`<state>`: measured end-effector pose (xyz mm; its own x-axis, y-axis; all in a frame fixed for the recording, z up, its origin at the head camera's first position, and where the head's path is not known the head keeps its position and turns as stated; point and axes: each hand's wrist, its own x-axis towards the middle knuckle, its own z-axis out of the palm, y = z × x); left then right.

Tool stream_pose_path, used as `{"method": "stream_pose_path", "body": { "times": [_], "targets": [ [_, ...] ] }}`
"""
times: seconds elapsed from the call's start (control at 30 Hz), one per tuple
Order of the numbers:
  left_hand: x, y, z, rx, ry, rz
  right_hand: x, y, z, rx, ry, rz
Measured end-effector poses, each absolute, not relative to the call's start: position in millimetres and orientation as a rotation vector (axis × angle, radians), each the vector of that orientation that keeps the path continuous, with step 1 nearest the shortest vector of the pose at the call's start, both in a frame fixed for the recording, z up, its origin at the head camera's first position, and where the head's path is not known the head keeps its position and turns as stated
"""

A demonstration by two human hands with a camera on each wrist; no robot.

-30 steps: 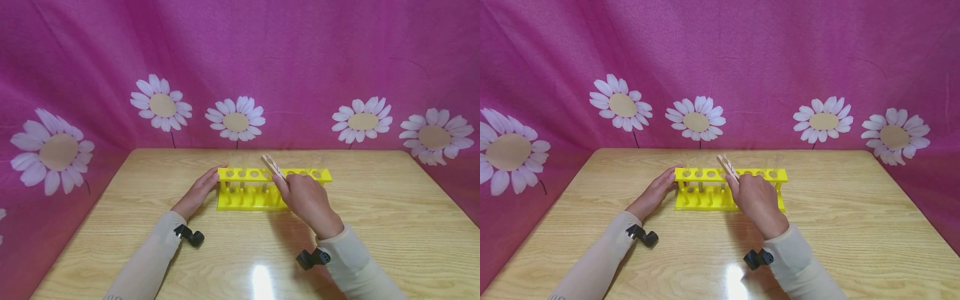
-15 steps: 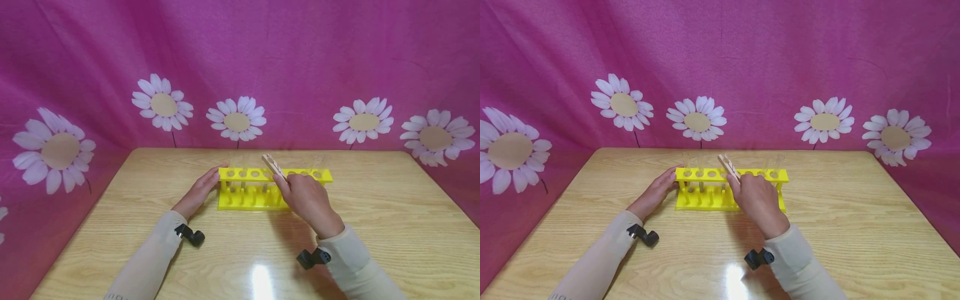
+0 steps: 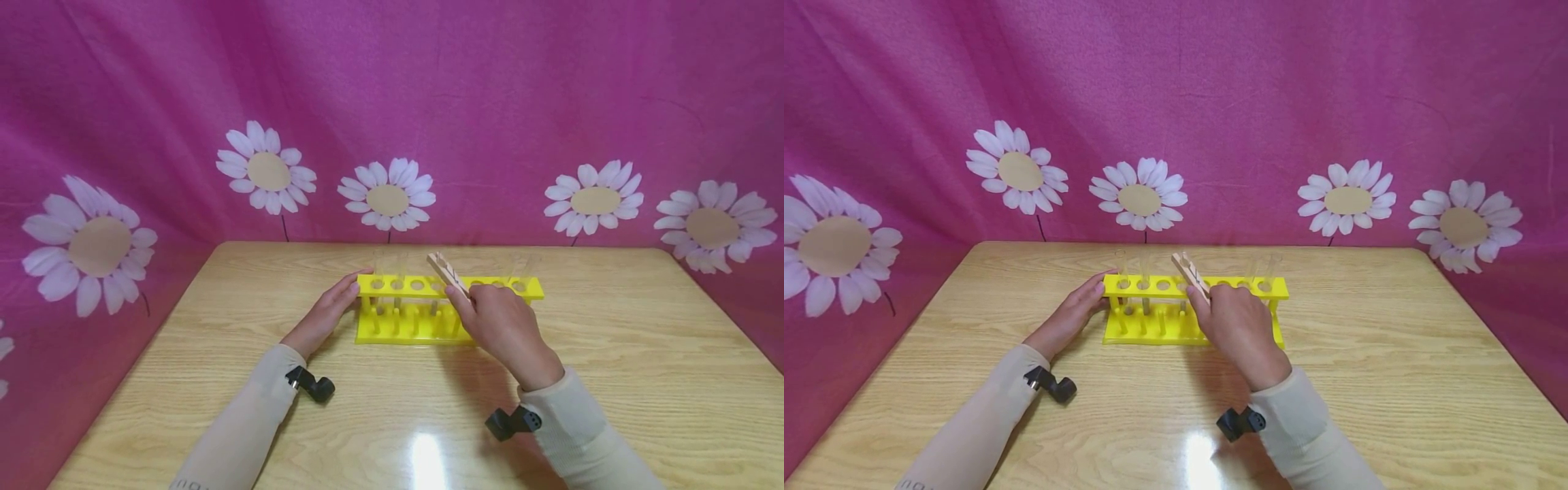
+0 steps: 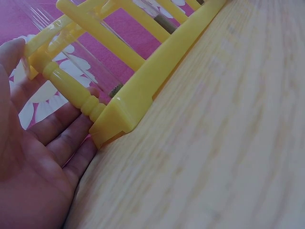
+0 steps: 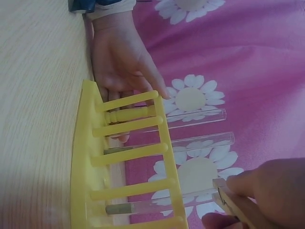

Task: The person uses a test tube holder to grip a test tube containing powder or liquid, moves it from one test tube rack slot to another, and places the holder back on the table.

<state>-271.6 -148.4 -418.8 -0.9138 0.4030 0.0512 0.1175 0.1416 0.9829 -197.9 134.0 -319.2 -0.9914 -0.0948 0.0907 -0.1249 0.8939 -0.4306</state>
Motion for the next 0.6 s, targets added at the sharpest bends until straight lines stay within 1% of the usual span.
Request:
{"method": "stream_pose_path", "body": {
  "times": [0.6],
  "targets": [
    [-271.7, -148.5, -418.9, 0.511, 2.192, 1.863, -194.3, 136.6, -313.2, 0.181, -2.987, 0.725]
  ]
}}
